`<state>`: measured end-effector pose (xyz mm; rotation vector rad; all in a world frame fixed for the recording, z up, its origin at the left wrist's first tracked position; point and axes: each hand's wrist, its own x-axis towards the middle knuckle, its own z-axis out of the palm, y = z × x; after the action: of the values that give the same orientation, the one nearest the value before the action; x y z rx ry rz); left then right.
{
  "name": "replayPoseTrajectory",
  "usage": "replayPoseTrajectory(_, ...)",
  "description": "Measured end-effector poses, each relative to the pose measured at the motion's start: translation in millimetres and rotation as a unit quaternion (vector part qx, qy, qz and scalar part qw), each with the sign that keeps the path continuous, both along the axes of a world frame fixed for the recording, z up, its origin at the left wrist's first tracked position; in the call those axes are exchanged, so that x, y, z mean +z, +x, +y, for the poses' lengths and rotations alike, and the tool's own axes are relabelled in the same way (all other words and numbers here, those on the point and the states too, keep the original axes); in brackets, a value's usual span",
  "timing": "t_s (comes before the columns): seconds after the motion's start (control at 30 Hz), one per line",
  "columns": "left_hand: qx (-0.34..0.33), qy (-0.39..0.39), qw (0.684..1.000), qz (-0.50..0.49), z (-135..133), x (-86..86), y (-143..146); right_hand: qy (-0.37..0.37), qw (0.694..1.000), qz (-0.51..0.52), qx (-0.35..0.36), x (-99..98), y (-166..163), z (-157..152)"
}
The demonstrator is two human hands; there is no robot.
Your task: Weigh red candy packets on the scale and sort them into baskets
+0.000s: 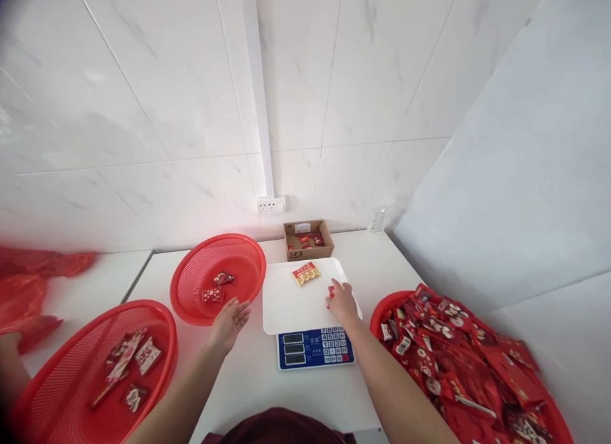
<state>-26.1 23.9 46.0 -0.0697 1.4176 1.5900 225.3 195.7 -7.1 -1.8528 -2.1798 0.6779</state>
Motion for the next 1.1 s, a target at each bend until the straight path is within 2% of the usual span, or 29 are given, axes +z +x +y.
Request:
replayPoseTrajectory(0.1, -0.033, 0.012, 0.999, 0.006, -4, 1.1, 5, -0.018, 0.998, 0.009, 0.054, -1.8, -10, 8)
replayPoseTrajectory(0.27, -0.058, 0.002, 0.998, 0.014, -11, 8.9, 9, -0.014, 0.996, 0.012, 0.087, 6.8, -40, 14)
replayPoseTrajectory(0.43, -0.077, -0.004, 0.997, 0.014, -18, 13.2, 12, -0.033, 0.987, -0.074, 0.14, 20.2, -67, 24)
replayPoseTrajectory(0.6, -0.116, -0.016, 0.993, 0.017, -23, 13.7, 15, -0.026, 0.984, -0.088, 0.151, 22.2, -71, 24)
replayPoseTrajectory(0.73, -0.162, -0.024, 0.986, 0.033, -24, 15.3, 18, -0.023, 0.991, -0.03, 0.128, 25.4, -67, 14)
replayPoseTrajectory(0.8, -0.194, -0.016, 0.979, 0.054, -23, 17.6, 22, -0.084, 0.986, 0.066, 0.131, 33.4, -67, 0)
replayPoseTrajectory(0.87, -0.209, 0.014, 0.975, 0.082, -20, 20.4, 28, -0.199, 0.946, 0.194, 0.17, 45.5, -68, -24)
replayPoseTrajectory(0.93, -0.216, 0.062, 0.97, 0.094, -16, 21.6, 35, -0.325, 0.869, 0.302, 0.221, 58.2, -70, -51)
replayPoseTrajectory(0.97, -0.227, 0.085, 0.966, 0.089, -14, 21.1, 38, -0.367, 0.833, 0.34, 0.236, 63.2, -70, -64)
replayPoseTrajectory(1.0, -0.243, 0.1, 0.962, 0.081, -12, 19.6, 40, -0.392, 0.81, 0.365, 0.238, 66.7, -69, -76)
replayPoseTrajectory(1.03, -0.256, 0.104, 0.958, 0.073, -10, 17.2, 42, -0.4, 0.801, 0.383, 0.227, 68.5, -69, -85)
replayPoseTrajectory(1.1, -0.255, 0.082, 0.961, 0.063, -8, 10.3, 42, -0.385, 0.815, 0.401, 0.162, 67.8, -68, -95)
